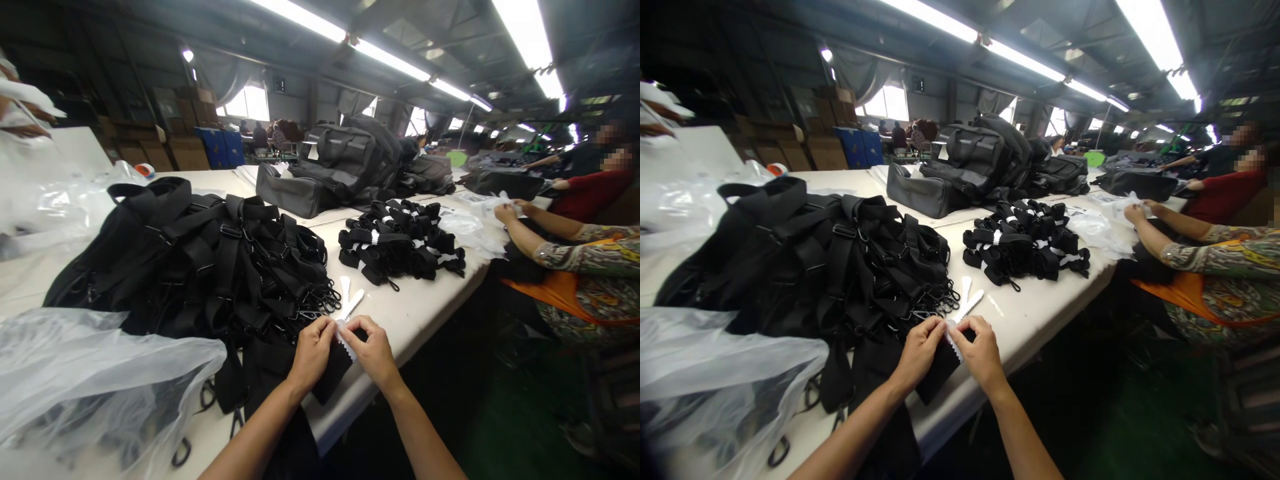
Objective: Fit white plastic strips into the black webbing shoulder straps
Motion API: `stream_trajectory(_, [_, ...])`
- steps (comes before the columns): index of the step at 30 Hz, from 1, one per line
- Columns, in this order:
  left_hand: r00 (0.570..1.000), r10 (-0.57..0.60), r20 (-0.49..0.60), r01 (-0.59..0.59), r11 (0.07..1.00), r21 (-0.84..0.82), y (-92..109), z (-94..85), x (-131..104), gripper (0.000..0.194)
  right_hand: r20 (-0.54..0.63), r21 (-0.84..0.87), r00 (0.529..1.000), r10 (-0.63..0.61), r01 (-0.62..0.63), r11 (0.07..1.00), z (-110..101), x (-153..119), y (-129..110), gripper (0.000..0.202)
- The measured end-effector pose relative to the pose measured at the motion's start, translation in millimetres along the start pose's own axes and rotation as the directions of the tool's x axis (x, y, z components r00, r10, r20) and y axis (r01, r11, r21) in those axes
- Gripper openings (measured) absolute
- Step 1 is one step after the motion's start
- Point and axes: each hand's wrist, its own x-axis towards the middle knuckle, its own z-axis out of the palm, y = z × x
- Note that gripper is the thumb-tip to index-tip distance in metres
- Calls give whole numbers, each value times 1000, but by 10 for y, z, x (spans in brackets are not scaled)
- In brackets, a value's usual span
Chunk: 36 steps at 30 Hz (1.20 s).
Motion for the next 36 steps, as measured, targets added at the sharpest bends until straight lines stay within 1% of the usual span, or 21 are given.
stream_trajectory(3, [997, 41, -67, -36, 997, 70, 11, 9, -37, 32, 24, 7, 999, 21, -21, 1000, 24, 15, -42, 22])
stream_trajectory(7, [981, 155, -117, -129, 971, 200, 19, 13, -70, 28, -8, -22, 999, 35, -36, 999, 71, 10, -87, 27])
stream_trajectory(10, [965, 250, -85, -218, 936, 275, -28, 8, -89, 25, -7, -41, 1000, 27, -27, 999, 108, 6, -104, 28])
stream_trajectory(13, [950, 310, -25, -287, 905, 313, -76, -17, -96, 23, -25, -97, 999, 21, -23, 995, 154, 9, -94, 23])
stream_trajectory(16, [942, 334, 29, -325, 888, 325, -57, -60, -85, 25, -91, -163, 996, 9, -23, 986, 210, -1, -49, 18])
stream_trajectory(19, [940, 333, 72, -338, 889, 308, 19, -97, -70, 23, -167, -141, 986, -21, -3, 990, 255, -42, 15, 15])
stream_trajectory(20, [942, 327, 72, -333, 895, 298, 45, -104, -65, 23, -188, -117, 982, -28, 6, 993, 264, -60, 35, 15])
stream_trajectory(22, [954, 296, 37, -295, 916, 271, 79, -113, -50, 26, -216, -75, 976, -37, 21, 997, 274, -94, 66, 15])
stream_trajectory(24, [972, 237, -7, -229, 947, 223, 84, -117, -23, 29, -225, -49, 974, -39, 29, 998, 272, -118, 79, 17])
stream_trajectory(26, [987, 162, -18, -157, 976, 150, 66, -124, 14, 27, -221, -33, 974, -44, 37, 999, 263, -132, 76, 18])
stream_trajectory(28, [995, 97, 7, -98, 993, 66, 41, -139, 53, 21, -205, -19, 977, -53, 50, 999, 247, -138, 68, 19])
stream_trajectory(31, [996, 44, 76, -42, 999, -26, 37, -175, 95, 17, -170, 4, 982, -83, 84, 996, 211, -134, 72, 20])
stream_trajectory(34, [989, 30, 142, -24, 999, -45, 89, -214, 106, 16, -136, 44, 983, -123, 130, 991, 169, -112, 104, 21])
stream_trajectory(36, [986, 37, 163, -34, 999, -25, 141, -230, 99, 15, -99, 71, 984, -151, 159, 985, 147, -95, 122, 21])
